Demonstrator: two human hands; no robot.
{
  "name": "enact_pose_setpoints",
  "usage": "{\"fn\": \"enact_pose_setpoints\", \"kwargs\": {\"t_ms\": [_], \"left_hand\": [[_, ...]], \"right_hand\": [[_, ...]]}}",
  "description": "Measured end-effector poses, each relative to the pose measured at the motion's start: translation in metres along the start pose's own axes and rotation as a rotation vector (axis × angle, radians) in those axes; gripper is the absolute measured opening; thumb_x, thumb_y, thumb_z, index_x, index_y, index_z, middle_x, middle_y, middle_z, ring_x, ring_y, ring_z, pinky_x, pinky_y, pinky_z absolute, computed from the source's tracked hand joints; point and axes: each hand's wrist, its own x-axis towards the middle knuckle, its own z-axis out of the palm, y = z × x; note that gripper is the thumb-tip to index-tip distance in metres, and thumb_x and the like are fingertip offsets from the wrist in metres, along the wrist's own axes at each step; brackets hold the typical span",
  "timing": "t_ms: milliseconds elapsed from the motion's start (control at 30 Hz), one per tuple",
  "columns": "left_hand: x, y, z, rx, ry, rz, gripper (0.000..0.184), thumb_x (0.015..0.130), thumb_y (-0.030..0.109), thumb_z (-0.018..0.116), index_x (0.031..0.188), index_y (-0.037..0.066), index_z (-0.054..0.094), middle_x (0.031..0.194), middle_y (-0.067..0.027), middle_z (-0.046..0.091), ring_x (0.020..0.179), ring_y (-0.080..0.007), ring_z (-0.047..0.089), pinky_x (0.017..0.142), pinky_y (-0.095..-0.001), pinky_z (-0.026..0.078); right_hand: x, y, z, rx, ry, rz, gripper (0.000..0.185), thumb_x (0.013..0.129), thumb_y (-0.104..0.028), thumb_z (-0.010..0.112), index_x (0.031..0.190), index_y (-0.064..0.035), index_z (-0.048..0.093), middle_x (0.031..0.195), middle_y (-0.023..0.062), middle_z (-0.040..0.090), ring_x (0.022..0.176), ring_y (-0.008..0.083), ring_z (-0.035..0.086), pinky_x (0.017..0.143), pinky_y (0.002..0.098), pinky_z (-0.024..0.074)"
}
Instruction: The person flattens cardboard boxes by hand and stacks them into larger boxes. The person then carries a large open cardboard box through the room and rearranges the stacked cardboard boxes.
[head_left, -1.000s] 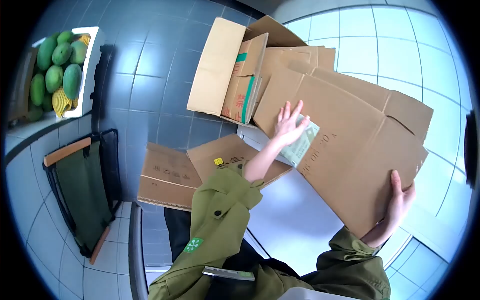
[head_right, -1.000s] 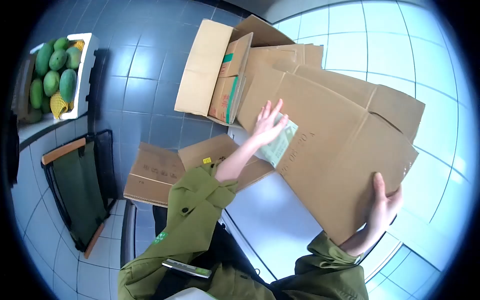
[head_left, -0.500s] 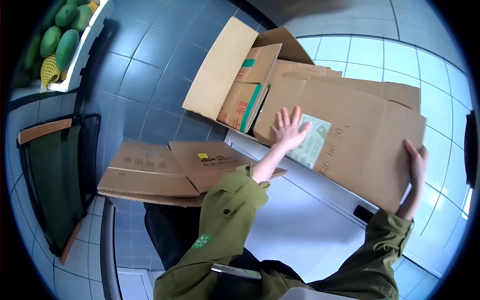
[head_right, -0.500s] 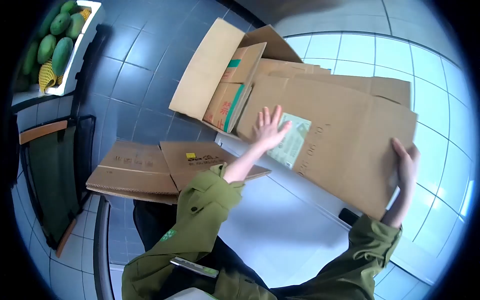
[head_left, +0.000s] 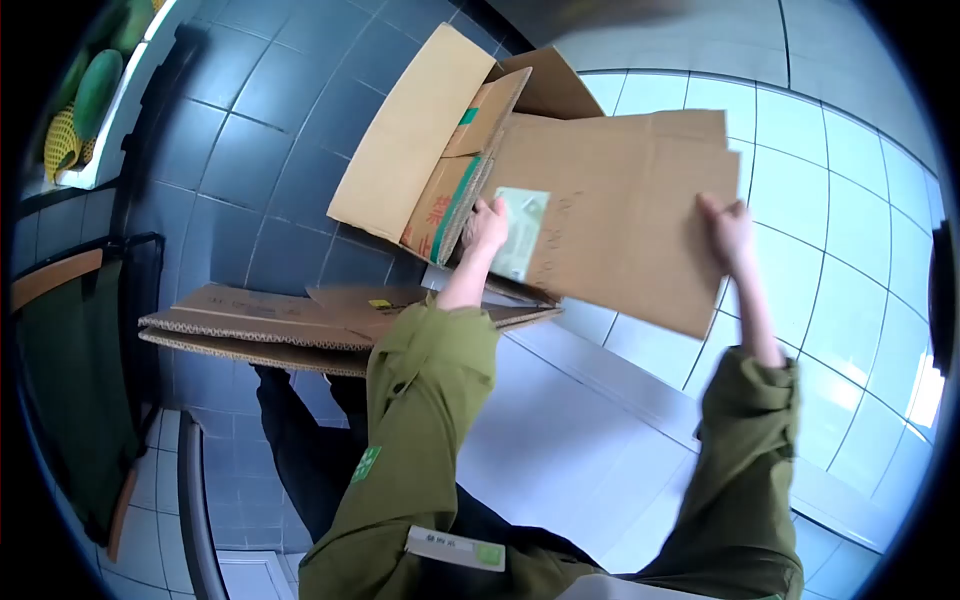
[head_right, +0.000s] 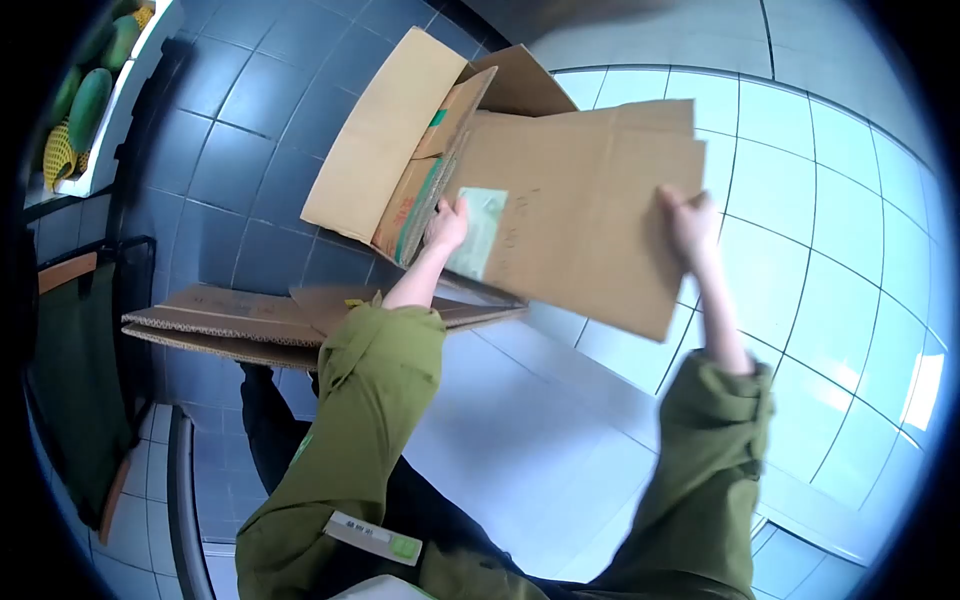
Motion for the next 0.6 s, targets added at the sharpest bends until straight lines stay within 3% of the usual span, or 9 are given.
{"fn": "enact_pose_setpoints", "kwargs": {"t_ms": [33,133,167,233,267,333,400,500,600], "left_hand": [[-0.005,0.001,-0.001,0.020,0.031,0.137,0.058,0.081,0.039,0.039,0.124,0.002,0.026,0.118,-0.0249,0.039,0.104,-0.0392,0.042,0.087,-0.0427,0.035],[-0.056,0.015,-0.011,-0.082,0.057,0.524,0.046,0.078,0.020,0.050,0.115,-0.002,0.037,0.113,-0.0210,0.043,0.101,-0.0383,0.044,0.086,-0.0425,0.036],[-0.066,0.011,-0.008,-0.045,0.124,0.548,0.046,0.078,0.021,0.050,0.115,-0.002,0.037,0.113,-0.0213,0.043,0.101,-0.0381,0.043,0.086,-0.0423,0.035],[-0.086,0.002,-0.009,0.028,0.268,0.610,0.047,0.078,0.023,0.049,0.115,-0.003,0.036,0.113,-0.0219,0.042,0.103,-0.0376,0.042,0.087,-0.0419,0.034],[-0.094,-0.011,-0.013,0.055,0.263,0.552,0.053,0.079,0.033,0.048,0.116,-0.003,0.036,0.115,-0.0226,0.041,0.105,-0.0371,0.040,0.089,-0.0416,0.032],[-0.125,-0.028,-0.038,0.261,-0.005,0.352,0.063,0.079,0.046,0.043,0.117,-0.003,0.035,0.115,-0.0233,0.041,0.107,-0.0366,0.038,0.089,-0.0422,0.032],[-0.172,-0.037,-0.071,0.533,-0.363,0.410,0.076,0.073,0.051,0.048,0.123,-0.002,0.029,0.116,-0.0253,0.040,0.111,-0.0374,0.037,0.091,-0.0417,0.030],[-0.253,-0.071,-0.111,0.919,-0.424,0.615,0.086,0.066,0.059,0.051,0.128,0.005,0.024,0.121,-0.0217,0.036,0.117,-0.0365,0.028,0.093,-0.0493,0.023],[-0.287,-0.105,-0.144,1.154,-0.329,0.661,0.071,0.068,0.040,0.057,0.125,0.008,0.030,0.117,-0.0167,0.041,0.109,-0.0322,0.039,0.090,-0.0437,0.032]], "right_hand": [[-0.002,0.025,0.025,0.019,0.095,-0.131,0.042,0.072,-0.026,0.059,0.089,0.0116,0.050,0.078,0.0200,0.059,0.064,0.0273,0.060,0.060,0.0324,0.0465],[-0.006,-0.010,0.020,0.247,-0.076,-0.072,0.041,0.070,-0.026,0.060,0.088,0.0102,0.053,0.075,0.0223,0.059,0.067,0.0275,0.060,0.061,0.0318,0.0465],[-0.006,-0.030,0.020,0.149,-0.078,-0.037,0.037,0.068,-0.026,0.060,0.082,0.0082,0.056,0.069,0.0215,0.059,0.066,0.0279,0.060,0.061,0.0330,0.0466],[-0.008,-0.039,0.048,-0.017,-0.005,0.027,0.041,0.068,-0.029,0.062,0.085,0.0078,0.052,0.080,0.0257,0.057,0.077,0.0341,0.058,0.068,0.0372,0.0454],[-0.018,-0.044,0.060,-0.028,0.010,-0.021,0.045,0.068,-0.030,0.063,0.087,0.0086,0.049,0.083,0.0270,0.056,0.080,0.0369,0.056,0.071,0.0390,0.0444],[-0.021,-0.028,0.089,0.023,0.051,-0.039,0.044,0.068,-0.030,0.063,0.083,0.0083,0.047,0.077,0.0268,0.056,0.074,0.0384,0.056,0.068,0.0408,0.0455],[-0.023,-0.018,0.101,0.035,0.071,-0.031,0.043,0.068,-0.029,0.063,0.081,0.0076,0.046,0.072,0.0267,0.056,0.070,0.0393,0.056,0.066,0.0420,0.0461],[-0.043,-0.031,0.119,0.054,0.066,0.016,0.041,0.069,-0.027,0.063,0.081,0.0066,0.044,0.067,0.0272,0.055,0.066,0.0409,0.056,0.064,0.0439,0.0462],[-0.069,-0.040,0.141,0.129,0.037,0.036,0.039,0.071,-0.025,0.060,0.081,0.0072,0.040,0.064,0.0262,0.055,0.061,0.0396,0.056,0.059,0.0426,0.0473]]}}
